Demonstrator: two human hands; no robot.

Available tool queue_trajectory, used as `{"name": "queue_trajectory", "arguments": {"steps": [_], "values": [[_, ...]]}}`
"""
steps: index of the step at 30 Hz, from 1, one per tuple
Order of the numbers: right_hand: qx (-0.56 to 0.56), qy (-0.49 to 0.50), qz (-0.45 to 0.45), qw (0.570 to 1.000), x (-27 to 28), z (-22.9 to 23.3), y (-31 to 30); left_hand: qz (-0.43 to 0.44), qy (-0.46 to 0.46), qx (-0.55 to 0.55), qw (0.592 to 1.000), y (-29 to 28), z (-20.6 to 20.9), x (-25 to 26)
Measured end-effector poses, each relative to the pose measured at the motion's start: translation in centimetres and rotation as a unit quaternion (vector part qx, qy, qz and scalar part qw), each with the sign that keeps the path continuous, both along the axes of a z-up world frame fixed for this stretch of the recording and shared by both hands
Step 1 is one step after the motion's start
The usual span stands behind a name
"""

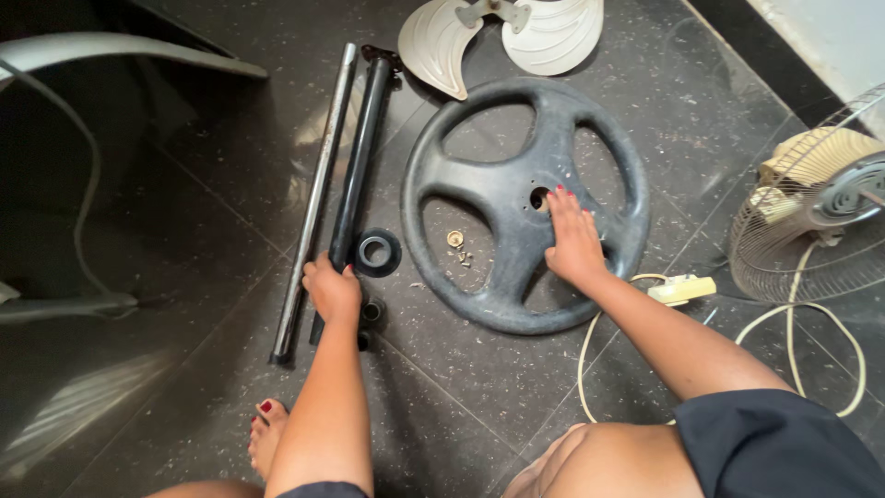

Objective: The person assembles a standing fan by inserting a metal pole into a circular base and securing it with a screwdriver. They then attach a plastic cap to the pole.

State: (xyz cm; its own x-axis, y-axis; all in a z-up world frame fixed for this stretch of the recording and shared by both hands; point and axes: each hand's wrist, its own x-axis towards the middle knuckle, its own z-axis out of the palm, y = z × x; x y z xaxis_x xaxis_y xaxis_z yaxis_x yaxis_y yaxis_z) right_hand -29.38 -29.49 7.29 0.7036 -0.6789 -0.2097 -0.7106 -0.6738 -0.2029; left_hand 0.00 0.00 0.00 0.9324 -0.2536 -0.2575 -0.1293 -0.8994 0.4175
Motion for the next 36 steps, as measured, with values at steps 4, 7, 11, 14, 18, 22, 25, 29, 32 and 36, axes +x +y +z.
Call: {"name": "queue_trajectory", "arguments": {"steps": [4, 7, 11, 14, 18, 22, 25, 29, 32, 36], "values": [[0.015, 0.001, -0.004, 1.0, 0.1, 0.5, 0.4, -0.009, -0.027, -0.029, 0.999, -0.3, 1.7, -0.4], [0.026, 0.011, -0.009, 1.0, 0.1, 0.8, 0.5, -0.017, -0.041, -0.044, 0.998, -0.3, 3.2, -0.4], [0.026, 0.018, -0.01, 0.999, 0.3, 0.8, 0.3, -0.039, -0.087, -0.044, 0.994, -0.3, 5.3, 0.1], [0.018, 0.01, -0.011, 1.0, 0.2, 0.5, -0.1, -0.046, -0.095, -0.029, 0.994, -0.4, 7.1, 1.0], [0.007, -0.006, -0.016, 1.0, 0.6, 0.5, -0.6, -0.051, -0.113, -0.029, 0.992, -0.9, 11.0, 2.8], [0.007, -0.032, -0.025, 0.999, 1.6, 1.6, -1.1, -0.066, -0.162, -0.006, 0.985, -2.7, 16.5, 4.2], [-0.011, -0.088, -0.013, 0.996, 2.5, 3.8, -1.8, -0.107, -0.205, 0.044, 0.972, -4.9, 21.8, 5.0], [-0.007, -0.205, 0.037, 0.978, 5.5, 8.7, -3.0, -0.185, -0.232, 0.111, 0.949, -8.7, 30.0, 5.2], [0.039, -0.273, 0.106, 0.955, 8.2, 13.1, -3.3, -0.283, -0.219, 0.128, 0.925, -12.3, 36.2, 3.9], [0.077, -0.322, 0.188, 0.925, 10.7, 15.3, -1.9, -0.415, -0.324, 0.191, 0.828, -19.1, 41.5, -0.9]]}}
